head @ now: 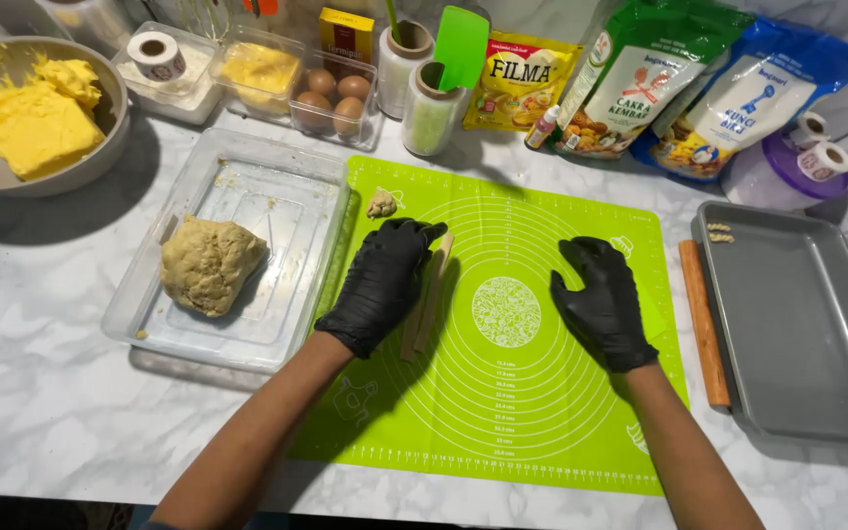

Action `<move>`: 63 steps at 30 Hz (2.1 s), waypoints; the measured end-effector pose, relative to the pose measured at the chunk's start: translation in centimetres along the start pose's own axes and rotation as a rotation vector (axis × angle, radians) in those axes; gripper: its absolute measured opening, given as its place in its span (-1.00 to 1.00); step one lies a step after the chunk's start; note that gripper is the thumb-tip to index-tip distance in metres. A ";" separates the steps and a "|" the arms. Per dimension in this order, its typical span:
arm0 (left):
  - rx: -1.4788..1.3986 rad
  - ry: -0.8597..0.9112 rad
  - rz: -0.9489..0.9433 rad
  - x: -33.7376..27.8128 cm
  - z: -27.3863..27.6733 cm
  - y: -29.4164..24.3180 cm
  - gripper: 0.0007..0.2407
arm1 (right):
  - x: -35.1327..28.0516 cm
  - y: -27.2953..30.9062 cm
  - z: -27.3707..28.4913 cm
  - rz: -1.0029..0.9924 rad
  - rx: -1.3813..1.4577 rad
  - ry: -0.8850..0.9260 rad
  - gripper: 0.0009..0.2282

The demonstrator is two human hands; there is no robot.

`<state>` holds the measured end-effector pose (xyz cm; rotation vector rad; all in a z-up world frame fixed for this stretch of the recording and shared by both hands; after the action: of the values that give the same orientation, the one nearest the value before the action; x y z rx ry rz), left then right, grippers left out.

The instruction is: Shaping dough into twisted forms using a wooden skewer on a silicone pastry mat.

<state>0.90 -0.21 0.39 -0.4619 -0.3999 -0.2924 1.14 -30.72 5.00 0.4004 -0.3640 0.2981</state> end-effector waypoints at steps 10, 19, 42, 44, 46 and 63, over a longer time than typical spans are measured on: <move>0.198 -0.033 -0.237 2.9 -5.8 1.2 -0.59 | -4.0 -8.0 1.3 -0.110 0.044 -0.154 -0.69; 0.046 0.135 -0.101 5.7 -5.5 2.1 -0.83 | -4.0 -6.4 2.0 -0.016 0.081 -0.233 -0.74; -0.677 0.086 0.048 1.2 16.0 -13.1 -0.83 | -6.9 12.5 0.3 -0.276 0.994 0.578 -0.47; -0.688 0.021 0.043 1.3 15.4 -12.7 -0.83 | -7.5 11.7 1.2 -0.325 1.046 0.551 -0.58; -0.709 -0.039 0.039 1.6 14.1 -12.0 -0.83 | -8.1 9.9 2.1 -0.385 1.091 0.521 -0.69; -0.616 0.158 0.370 0.6 -4.2 -8.4 -0.85 | -4.3 -1.9 7.3 -0.653 0.829 0.465 -0.81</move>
<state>-0.29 -9.56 0.31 -1.0941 -0.0547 -0.0842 -4.11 -36.41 8.91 1.2019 0.3800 -0.1228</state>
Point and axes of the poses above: each hand's wrist, its own x-axis towards the middle knuckle, its own z-axis out of the back of the hand, y = z × x, the point moved 1 cm from there along x, towards the middle knuckle, and after that the axes turned 3 degrees about -y, right-handed, at the moved point
